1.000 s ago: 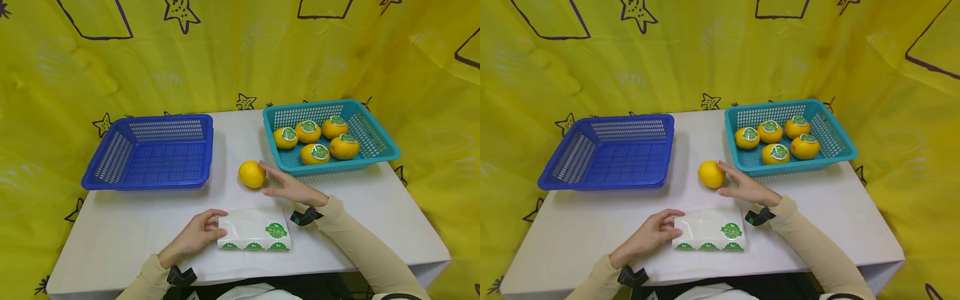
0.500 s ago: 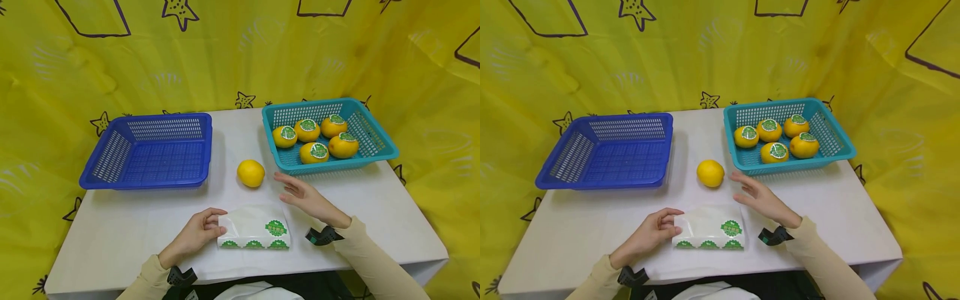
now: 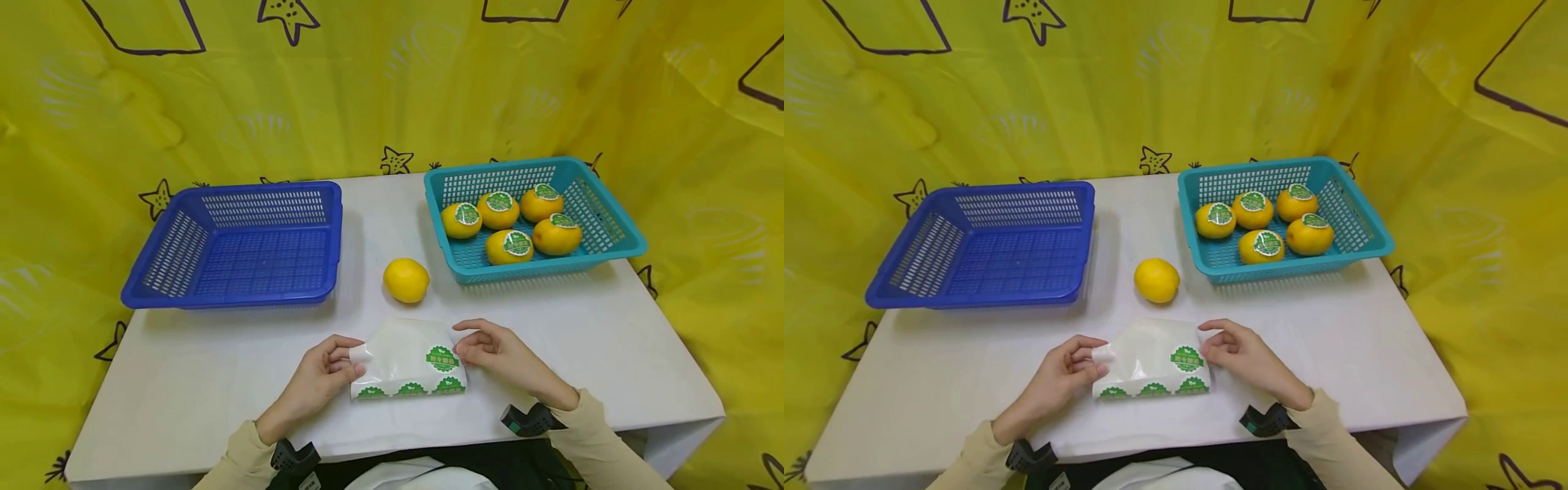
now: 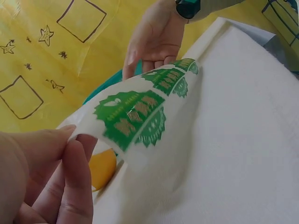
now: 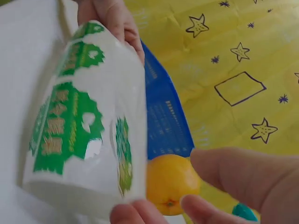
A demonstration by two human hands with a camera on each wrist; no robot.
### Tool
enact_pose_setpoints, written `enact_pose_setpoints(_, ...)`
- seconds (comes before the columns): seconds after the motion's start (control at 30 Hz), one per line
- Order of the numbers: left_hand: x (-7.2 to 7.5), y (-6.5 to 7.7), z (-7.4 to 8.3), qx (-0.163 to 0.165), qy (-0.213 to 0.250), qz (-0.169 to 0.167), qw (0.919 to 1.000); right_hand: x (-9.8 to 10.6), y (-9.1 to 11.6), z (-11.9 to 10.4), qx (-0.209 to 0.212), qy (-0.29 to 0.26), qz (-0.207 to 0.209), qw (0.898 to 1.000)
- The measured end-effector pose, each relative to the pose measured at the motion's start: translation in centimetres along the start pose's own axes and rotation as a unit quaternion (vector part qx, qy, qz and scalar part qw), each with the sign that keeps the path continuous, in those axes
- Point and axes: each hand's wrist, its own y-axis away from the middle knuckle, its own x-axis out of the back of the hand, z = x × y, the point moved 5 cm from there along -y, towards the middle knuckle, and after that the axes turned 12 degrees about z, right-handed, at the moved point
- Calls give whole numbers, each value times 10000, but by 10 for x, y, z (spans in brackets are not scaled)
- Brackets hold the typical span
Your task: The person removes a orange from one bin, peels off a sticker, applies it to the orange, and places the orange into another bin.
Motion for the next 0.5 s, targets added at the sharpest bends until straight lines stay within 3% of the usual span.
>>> enact_pose_setpoints(0.23,1,3,3,-230,179,87,9995,-10,0,6,-73,-108,234,9996)
enact_pose_setpoints(0.37,1,3,4,-209,106,181,9996,-13,0,4,69,-353,315,9989)
enact_pose_setpoints(0.5,2,2,4,-157,15,267,9995,-13,1,2,231,-149,542,9982)
